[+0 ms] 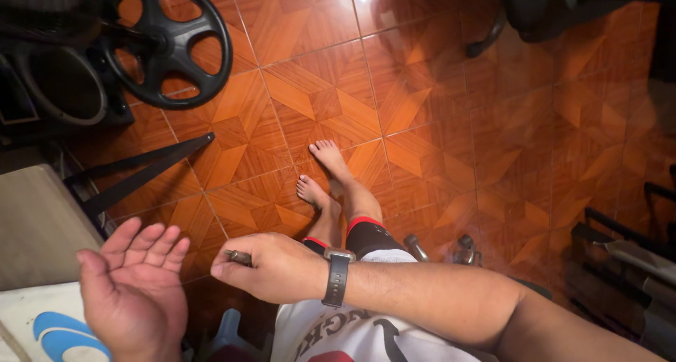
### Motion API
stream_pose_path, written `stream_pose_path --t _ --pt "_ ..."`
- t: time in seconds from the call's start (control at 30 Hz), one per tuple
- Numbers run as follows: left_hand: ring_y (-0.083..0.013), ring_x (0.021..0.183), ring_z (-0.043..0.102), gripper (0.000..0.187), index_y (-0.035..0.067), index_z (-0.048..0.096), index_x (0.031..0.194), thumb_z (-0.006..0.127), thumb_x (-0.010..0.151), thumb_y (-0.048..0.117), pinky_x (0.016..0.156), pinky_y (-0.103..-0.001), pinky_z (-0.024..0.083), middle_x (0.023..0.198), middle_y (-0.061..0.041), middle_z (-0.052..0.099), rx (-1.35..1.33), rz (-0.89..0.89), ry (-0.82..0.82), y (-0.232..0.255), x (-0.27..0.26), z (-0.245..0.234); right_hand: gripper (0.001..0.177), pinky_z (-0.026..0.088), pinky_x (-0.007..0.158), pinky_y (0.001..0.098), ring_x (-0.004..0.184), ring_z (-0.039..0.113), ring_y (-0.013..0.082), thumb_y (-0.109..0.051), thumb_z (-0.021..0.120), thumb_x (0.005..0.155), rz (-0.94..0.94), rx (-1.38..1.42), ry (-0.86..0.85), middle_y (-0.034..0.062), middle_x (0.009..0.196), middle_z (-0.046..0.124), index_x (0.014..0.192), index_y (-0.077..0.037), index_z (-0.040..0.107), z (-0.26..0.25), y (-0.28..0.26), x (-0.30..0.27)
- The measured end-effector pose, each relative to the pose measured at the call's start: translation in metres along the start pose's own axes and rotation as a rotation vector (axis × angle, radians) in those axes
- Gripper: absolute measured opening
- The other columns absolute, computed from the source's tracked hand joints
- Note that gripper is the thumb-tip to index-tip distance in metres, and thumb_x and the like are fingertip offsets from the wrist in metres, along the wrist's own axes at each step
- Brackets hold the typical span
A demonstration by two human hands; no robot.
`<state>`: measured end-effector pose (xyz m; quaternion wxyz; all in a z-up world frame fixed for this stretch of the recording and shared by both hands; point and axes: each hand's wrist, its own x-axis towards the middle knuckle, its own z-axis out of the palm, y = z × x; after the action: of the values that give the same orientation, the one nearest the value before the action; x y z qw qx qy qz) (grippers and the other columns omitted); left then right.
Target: The person uses a screwdriver to remove screws from the rear and front of a white electric fan. They detach the rear housing and then the front grille, placing the removed parts on the desk.
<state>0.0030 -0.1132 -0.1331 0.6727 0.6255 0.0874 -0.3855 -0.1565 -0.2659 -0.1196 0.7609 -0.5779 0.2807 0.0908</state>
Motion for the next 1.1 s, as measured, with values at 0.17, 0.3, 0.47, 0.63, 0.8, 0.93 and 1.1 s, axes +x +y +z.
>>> stream_pose_path --t 0.17,0.3,0.47,0.63,0.8,0.93,1.1 --pt "-0.0320 0.115 0.063 0.057 0.000 0.056 0.137 0.036 0.120 0.050 0.105 -0.049 0.050 0.121 -0.016 0.065 -0.023 -0.050 -0.045 -0.023 0.000 0.007 0.028 0.057 0.074 0.0367 0.083 0.073 0.0248 -0.035 0.061 0.100 0.054 -0.039 0.021 0.0104 0.088 0.074 0.105 -0.009 0.070 0.004 0.011 -0.022" --pt "-0.0304 0.110 0.063 0.055 0.001 0.057 0.132 0.038 0.115 0.049 0.100 -0.046 0.051 0.116 -0.015 0.066 -0.060 -0.051 -0.017 -0.017 -0.007 0.013 0.026 0.055 0.085 0.0401 0.090 0.073 0.0289 -0.033 0.062 0.101 -0.124 -0.258 0.052 0.0120 0.092 0.075 0.103 -0.010 0.073 0.000 -0.006 -0.037" --pt "-0.0301 0.111 0.064 0.054 0.002 0.056 0.134 0.037 0.115 0.049 0.100 -0.047 0.051 0.115 -0.014 0.065 0.007 0.007 0.079 -0.004 -0.021 -0.001 0.028 0.056 0.078 0.0392 0.087 0.074 0.0296 -0.035 0.061 0.098 -0.067 -0.242 -0.095 0.0117 0.090 0.075 0.105 -0.011 0.073 -0.018 -0.024 -0.040" --pt "-0.0310 0.114 0.063 0.054 0.004 0.056 0.136 0.036 0.119 0.051 0.104 -0.049 0.051 0.118 -0.014 0.065 -0.019 0.170 0.284 -0.008 -0.038 -0.013 0.028 0.048 0.089 0.0536 0.093 0.071 0.0298 -0.039 0.060 0.097 -0.059 -0.404 -0.253 0.0087 0.092 0.075 0.103 -0.014 0.072 -0.068 -0.046 -0.029" --pt "-0.0293 0.110 0.065 0.055 0.007 0.059 0.134 0.036 0.119 0.054 0.101 -0.050 0.052 0.115 -0.010 0.067 -0.083 0.099 0.474 -0.050 -0.068 0.027 0.027 0.010 0.115 0.0732 0.099 0.071 0.0295 -0.041 0.058 0.097 -0.128 -0.475 -0.320 0.0056 0.092 0.076 0.101 -0.018 0.073 -0.133 -0.057 -0.037" --pt "-0.0291 0.110 0.065 0.049 0.006 0.060 0.134 0.037 0.122 0.049 0.101 -0.050 0.052 0.115 -0.009 0.068 -0.142 0.109 0.446 -0.070 -0.074 0.059 0.028 -0.001 0.126 0.0683 0.103 0.070 0.0325 -0.041 0.056 0.097 -0.093 -0.539 -0.438 0.0056 0.085 0.076 0.097 -0.018 0.072 -0.161 -0.056 -0.037" --pt "-0.0301 0.110 0.065 0.046 0.003 0.060 0.134 0.040 0.121 0.042 0.100 -0.050 0.052 0.115 -0.012 0.068 -0.104 0.159 0.438 -0.081 -0.109 0.051 0.030 0.001 0.125 0.0648 0.120 0.056 0.0467 -0.042 0.058 0.099 -0.128 -0.586 -0.456 0.0064 0.088 0.077 0.097 -0.017 0.073 -0.145 -0.053 -0.037"
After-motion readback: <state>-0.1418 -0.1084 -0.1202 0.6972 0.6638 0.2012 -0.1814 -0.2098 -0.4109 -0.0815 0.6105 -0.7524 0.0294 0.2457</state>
